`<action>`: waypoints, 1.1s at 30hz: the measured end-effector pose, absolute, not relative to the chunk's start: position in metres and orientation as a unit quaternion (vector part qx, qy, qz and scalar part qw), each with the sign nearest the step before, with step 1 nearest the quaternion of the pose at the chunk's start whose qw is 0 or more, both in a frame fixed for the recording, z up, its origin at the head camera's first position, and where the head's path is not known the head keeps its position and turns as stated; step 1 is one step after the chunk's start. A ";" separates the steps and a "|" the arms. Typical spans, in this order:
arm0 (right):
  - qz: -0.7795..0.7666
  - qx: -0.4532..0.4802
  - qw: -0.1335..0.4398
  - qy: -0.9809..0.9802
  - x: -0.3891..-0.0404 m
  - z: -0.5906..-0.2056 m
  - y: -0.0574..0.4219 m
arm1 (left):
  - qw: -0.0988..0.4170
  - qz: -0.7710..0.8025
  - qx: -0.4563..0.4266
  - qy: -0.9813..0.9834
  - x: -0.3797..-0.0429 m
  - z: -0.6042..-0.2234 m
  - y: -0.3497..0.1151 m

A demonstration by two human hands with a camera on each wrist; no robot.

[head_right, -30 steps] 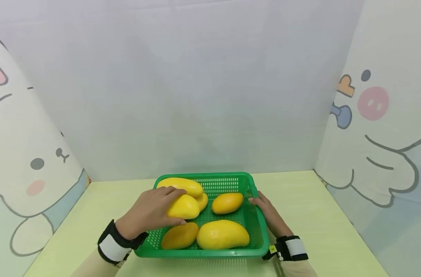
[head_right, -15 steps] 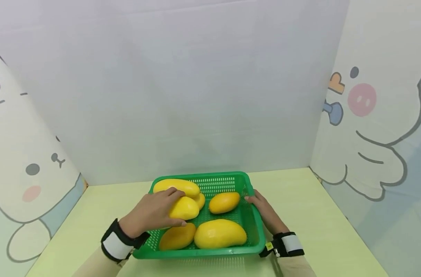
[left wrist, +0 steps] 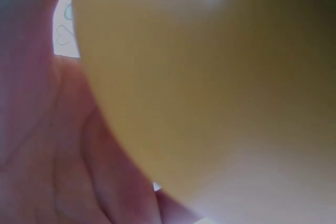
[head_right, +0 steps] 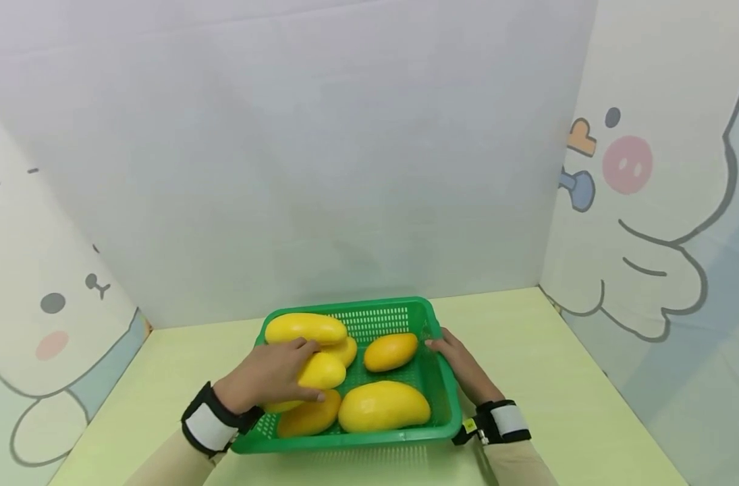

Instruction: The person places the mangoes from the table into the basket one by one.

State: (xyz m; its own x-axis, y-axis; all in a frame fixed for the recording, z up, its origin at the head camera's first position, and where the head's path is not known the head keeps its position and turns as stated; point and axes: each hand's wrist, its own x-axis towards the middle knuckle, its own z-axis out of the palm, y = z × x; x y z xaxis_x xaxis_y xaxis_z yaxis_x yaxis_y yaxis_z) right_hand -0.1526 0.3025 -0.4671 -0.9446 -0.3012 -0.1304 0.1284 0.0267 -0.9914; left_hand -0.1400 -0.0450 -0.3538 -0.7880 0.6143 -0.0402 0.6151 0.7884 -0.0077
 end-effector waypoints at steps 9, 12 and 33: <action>-0.691 -0.064 0.148 0.705 -0.153 -0.466 0.303 | 0.027 0.001 0.323 0.946 -0.144 -0.361 -0.047; -0.689 -0.066 0.148 0.706 -0.152 -0.466 0.303 | 0.033 0.006 0.322 0.946 -0.145 -0.364 -0.047; -0.693 -0.065 0.148 0.702 -0.151 -0.466 0.302 | 0.042 -0.010 0.321 0.946 -0.148 -0.368 -0.046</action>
